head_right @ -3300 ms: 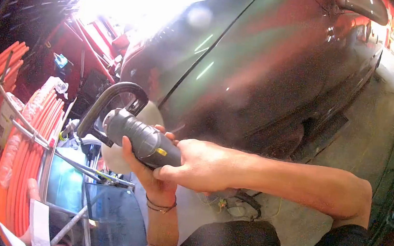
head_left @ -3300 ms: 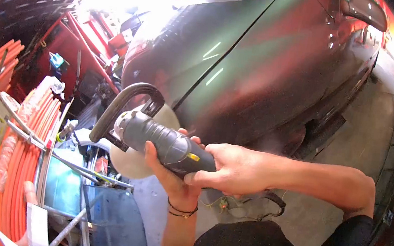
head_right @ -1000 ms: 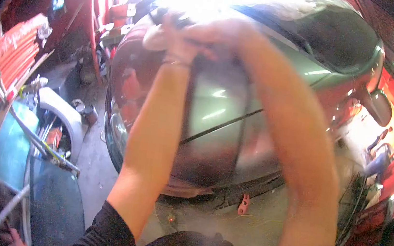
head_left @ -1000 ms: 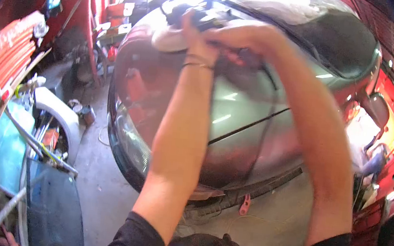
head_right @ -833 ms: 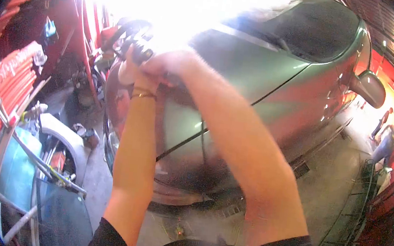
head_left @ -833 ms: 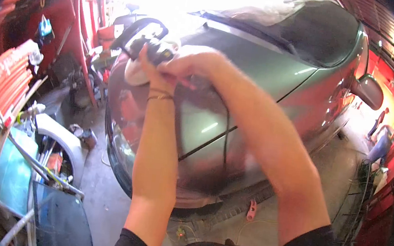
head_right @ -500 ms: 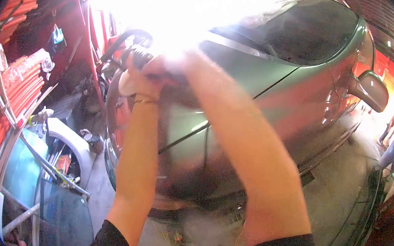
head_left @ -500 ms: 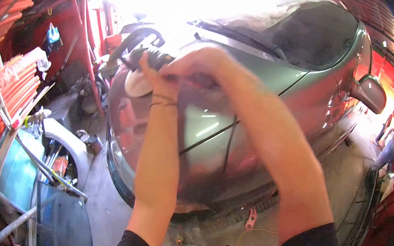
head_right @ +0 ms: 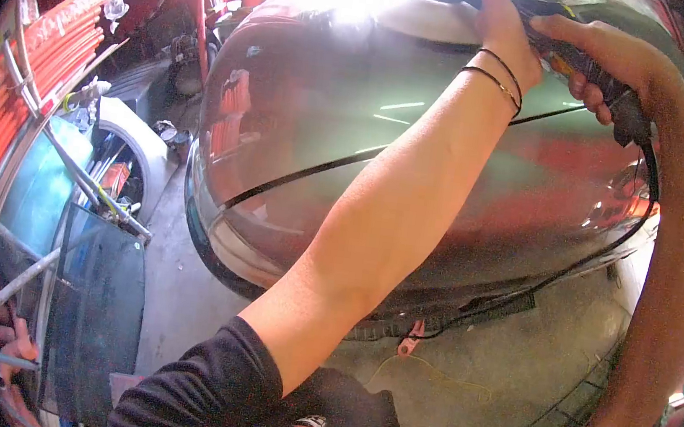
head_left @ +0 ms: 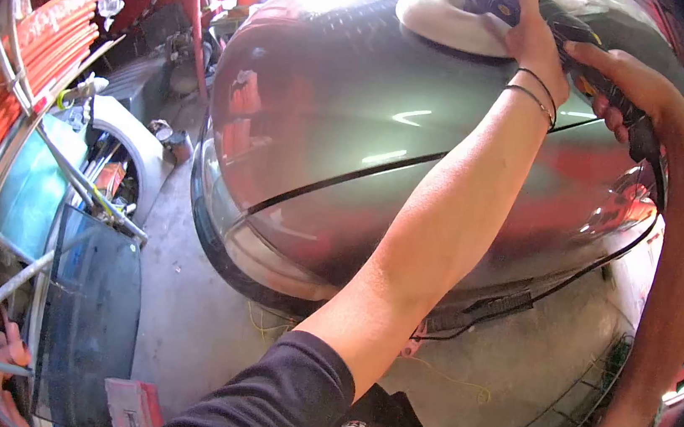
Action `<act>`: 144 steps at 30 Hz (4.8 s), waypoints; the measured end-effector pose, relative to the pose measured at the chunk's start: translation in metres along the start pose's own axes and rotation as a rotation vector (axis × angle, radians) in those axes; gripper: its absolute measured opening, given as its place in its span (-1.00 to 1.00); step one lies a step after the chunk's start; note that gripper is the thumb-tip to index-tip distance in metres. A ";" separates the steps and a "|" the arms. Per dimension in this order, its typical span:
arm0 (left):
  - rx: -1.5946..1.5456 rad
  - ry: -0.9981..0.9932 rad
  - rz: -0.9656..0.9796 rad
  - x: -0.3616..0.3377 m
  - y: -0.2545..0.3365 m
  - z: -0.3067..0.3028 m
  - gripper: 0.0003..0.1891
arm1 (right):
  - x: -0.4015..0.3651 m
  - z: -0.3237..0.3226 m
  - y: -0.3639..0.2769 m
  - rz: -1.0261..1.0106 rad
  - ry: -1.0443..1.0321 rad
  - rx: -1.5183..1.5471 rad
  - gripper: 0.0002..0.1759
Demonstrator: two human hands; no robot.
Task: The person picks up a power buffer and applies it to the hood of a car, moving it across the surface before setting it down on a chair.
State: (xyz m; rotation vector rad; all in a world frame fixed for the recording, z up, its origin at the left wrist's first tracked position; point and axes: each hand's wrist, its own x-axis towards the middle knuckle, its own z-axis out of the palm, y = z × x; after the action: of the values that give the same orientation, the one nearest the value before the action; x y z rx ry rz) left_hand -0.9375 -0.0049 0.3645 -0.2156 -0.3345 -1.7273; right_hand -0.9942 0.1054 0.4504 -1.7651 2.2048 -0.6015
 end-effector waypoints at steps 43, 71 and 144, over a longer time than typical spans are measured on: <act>0.411 -0.020 -0.254 0.064 -0.025 0.012 -0.04 | -0.001 -0.058 0.023 0.266 -0.171 0.403 -0.26; 0.390 0.081 0.376 0.000 0.329 -0.195 -0.26 | 0.061 0.259 -0.202 -0.474 -0.269 -0.021 -0.31; 0.095 -0.216 0.060 0.064 0.314 -0.193 -0.35 | 0.073 0.225 -0.239 -0.430 -0.236 -0.245 -0.25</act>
State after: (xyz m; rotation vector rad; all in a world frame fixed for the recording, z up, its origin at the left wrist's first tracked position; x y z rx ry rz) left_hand -0.6326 -0.1796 0.2365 -0.3402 -0.5619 -1.6279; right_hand -0.7044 -0.0441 0.3683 -2.3274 1.8120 -0.1878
